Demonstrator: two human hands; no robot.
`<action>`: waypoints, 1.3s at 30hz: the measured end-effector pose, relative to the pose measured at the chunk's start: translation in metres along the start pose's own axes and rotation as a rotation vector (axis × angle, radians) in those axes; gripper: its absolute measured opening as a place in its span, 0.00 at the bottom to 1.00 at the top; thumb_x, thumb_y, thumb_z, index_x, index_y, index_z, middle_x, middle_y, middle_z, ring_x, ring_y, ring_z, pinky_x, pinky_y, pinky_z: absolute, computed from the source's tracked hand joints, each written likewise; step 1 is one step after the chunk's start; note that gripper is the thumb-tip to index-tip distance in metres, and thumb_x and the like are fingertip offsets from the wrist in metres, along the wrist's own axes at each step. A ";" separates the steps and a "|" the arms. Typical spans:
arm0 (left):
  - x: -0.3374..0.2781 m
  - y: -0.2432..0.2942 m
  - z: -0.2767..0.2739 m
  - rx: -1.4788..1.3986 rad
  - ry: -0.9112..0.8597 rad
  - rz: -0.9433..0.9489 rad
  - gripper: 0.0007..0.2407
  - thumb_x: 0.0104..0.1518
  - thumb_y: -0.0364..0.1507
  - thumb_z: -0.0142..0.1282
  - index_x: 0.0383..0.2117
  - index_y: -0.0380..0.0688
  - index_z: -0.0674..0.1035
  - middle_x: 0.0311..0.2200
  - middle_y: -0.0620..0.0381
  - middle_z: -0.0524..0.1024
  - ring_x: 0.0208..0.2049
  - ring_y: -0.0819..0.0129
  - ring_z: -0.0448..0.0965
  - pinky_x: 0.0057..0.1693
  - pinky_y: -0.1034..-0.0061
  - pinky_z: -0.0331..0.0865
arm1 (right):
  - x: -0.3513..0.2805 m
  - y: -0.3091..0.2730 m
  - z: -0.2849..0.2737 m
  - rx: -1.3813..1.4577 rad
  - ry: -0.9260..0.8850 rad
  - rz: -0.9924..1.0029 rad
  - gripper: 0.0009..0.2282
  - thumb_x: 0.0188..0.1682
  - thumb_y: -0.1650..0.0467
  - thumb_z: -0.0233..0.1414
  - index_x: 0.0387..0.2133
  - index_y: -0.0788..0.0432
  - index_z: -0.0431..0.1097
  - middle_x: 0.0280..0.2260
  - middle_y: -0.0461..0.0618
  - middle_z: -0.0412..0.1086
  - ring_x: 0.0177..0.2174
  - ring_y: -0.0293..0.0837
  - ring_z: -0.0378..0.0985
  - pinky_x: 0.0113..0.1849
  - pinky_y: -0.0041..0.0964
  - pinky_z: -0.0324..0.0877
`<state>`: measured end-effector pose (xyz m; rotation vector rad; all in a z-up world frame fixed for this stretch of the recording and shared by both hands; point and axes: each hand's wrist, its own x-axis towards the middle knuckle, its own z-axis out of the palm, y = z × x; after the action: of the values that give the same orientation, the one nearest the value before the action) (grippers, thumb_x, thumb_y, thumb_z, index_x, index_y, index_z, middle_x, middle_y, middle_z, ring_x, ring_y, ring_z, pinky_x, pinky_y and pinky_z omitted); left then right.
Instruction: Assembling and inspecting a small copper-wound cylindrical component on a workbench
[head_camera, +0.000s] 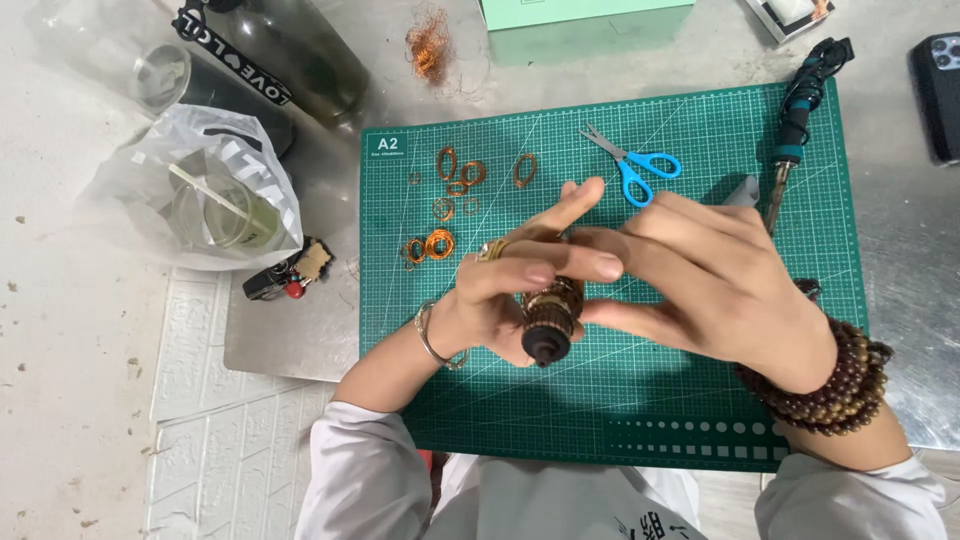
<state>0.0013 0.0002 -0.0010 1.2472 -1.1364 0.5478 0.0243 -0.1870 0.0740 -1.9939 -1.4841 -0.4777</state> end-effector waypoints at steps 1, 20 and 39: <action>0.001 0.001 0.000 0.001 0.000 0.000 0.18 0.61 0.32 0.47 0.56 0.52 0.58 0.49 0.47 0.70 0.63 0.38 0.51 0.70 0.50 0.45 | -0.001 0.000 0.002 0.000 0.000 -0.001 0.17 0.46 0.62 0.52 0.34 0.68 0.68 0.25 0.53 0.61 0.23 0.45 0.63 0.24 0.35 0.58; -0.002 0.012 -0.013 0.624 -0.236 0.143 0.09 0.63 0.21 0.41 0.48 0.43 0.63 0.48 0.46 0.71 0.61 0.50 0.54 0.65 0.39 0.35 | 0.001 0.004 0.004 -0.103 0.174 -0.282 0.09 0.49 0.75 0.44 0.27 0.72 0.67 0.23 0.58 0.65 0.16 0.43 0.61 0.18 0.32 0.57; 0.028 0.030 -0.005 0.733 -0.271 0.079 0.12 0.63 0.32 0.43 0.41 0.37 0.78 0.47 0.52 0.72 0.56 0.55 0.62 0.64 0.41 0.41 | -0.024 0.006 0.018 0.142 0.119 -0.066 0.18 0.51 0.67 0.41 0.44 0.75 0.64 0.35 0.65 0.68 0.34 0.56 0.76 0.31 0.43 0.72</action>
<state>-0.0110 0.0067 0.0378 1.9550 -1.2583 0.9251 0.0212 -0.1939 0.0447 -1.7808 -1.4723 -0.4956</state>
